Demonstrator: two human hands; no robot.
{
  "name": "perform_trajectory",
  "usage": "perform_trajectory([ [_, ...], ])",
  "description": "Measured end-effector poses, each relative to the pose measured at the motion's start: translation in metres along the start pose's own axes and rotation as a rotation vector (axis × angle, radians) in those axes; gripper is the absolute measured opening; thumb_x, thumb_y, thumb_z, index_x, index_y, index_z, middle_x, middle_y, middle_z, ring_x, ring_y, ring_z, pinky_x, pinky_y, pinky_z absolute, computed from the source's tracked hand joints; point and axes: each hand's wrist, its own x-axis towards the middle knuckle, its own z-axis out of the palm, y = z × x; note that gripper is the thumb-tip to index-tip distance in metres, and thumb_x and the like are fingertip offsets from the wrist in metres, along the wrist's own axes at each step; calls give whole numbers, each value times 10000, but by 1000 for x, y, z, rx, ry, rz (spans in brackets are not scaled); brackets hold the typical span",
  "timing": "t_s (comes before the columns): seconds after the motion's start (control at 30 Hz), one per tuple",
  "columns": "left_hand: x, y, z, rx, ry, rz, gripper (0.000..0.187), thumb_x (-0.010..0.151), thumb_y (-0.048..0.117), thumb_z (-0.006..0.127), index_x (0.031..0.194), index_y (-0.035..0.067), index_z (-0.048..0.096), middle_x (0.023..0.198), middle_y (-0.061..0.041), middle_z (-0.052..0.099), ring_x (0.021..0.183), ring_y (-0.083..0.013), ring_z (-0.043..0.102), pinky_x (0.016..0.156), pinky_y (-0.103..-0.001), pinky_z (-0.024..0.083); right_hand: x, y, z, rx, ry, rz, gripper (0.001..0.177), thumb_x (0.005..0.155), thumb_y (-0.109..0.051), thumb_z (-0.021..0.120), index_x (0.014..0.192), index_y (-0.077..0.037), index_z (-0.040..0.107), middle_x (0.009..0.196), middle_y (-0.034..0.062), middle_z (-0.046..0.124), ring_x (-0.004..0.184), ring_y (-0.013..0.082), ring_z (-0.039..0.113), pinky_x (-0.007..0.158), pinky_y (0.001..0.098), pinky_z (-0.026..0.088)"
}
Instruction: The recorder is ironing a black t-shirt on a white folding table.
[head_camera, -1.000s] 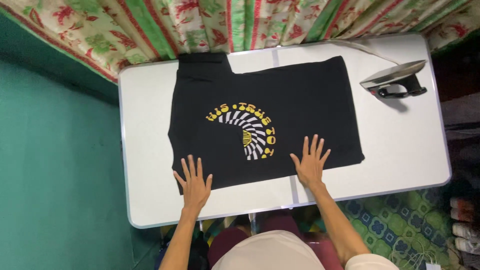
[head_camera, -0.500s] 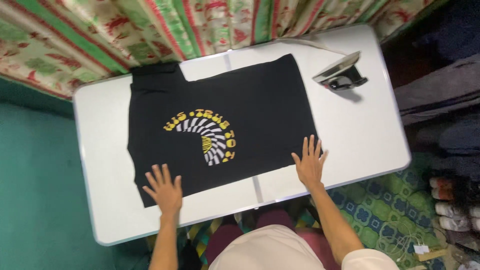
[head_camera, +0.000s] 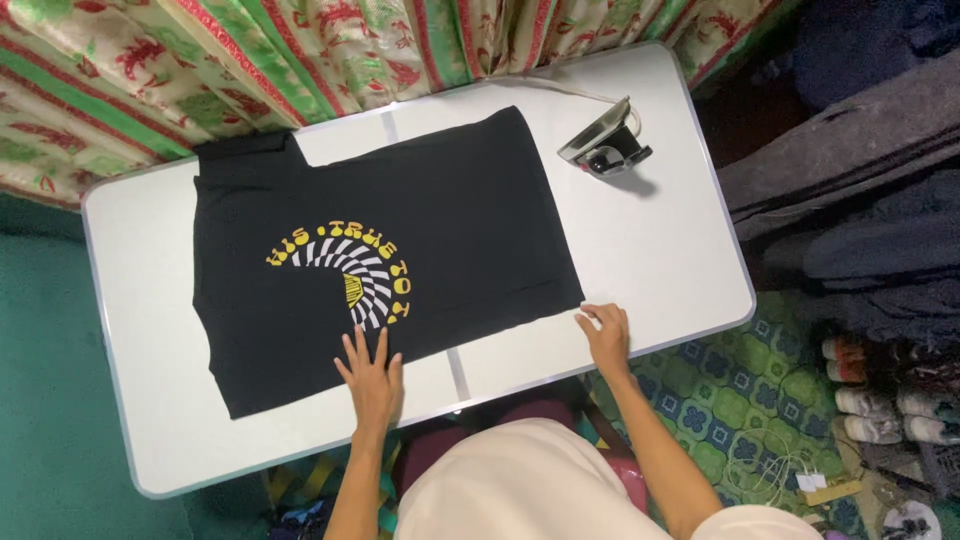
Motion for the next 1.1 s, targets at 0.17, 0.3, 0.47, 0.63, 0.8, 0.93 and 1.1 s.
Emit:
perform_trajectory([
  [0.17,2,19,-7,51,-54,-81,660,1001,588,424,1580,277,359,1718,-157,111,1564,-434,49,1161,-738,80,12,-22,-3,47,-37,57,168,876,-217,827,1009,-133,768,920,32,647,912,225,611,876,359,483],
  [0.3,2,27,-16,42,-119,-130,761,942,662,478,1596,313,305,1730,-116,51,1572,-403,-5,1160,-746,24,20,-13,-7,81,-105,83,133,883,-204,820,970,-125,756,918,47,647,914,237,633,867,361,501],
  [0.47,6,22,-16,66,-152,-138,773,942,709,444,1599,333,286,1732,-89,25,1572,-387,-22,1156,-752,20,36,-23,-35,12,-144,2,120,939,-187,760,1001,-83,757,961,95,613,977,308,613,947,421,464],
  [0.63,5,21,-14,114,-164,-142,779,927,716,459,1593,354,281,1734,-66,22,1577,-369,-30,1150,-765,26,37,-19,-31,-77,-169,14,124,969,-219,734,1014,-105,751,998,55,599,1029,270,607,994,415,427],
  [0.8,5,37,-11,99,-65,30,679,961,429,548,1574,209,357,1711,-152,142,1574,-373,69,1171,-722,36,29,-23,-31,-98,-183,3,90,897,-211,778,967,-176,735,949,5,590,1013,246,600,962,401,443],
  [0.93,14,49,14,-33,5,157,440,1041,245,455,1467,139,488,1599,-142,370,1526,-313,264,1220,-614,133,42,-29,-25,-61,-95,9,159,852,-190,780,986,-142,708,935,52,614,971,271,614,929,427,474],
  [1.1,30,52,64,11,-12,204,504,1037,479,455,1474,230,487,1376,-56,463,1401,-258,376,1190,-477,297,77,-48,-5,-39,-91,13,208,948,-303,750,1023,-109,743,920,63,638,938,271,635,877,404,498],
])
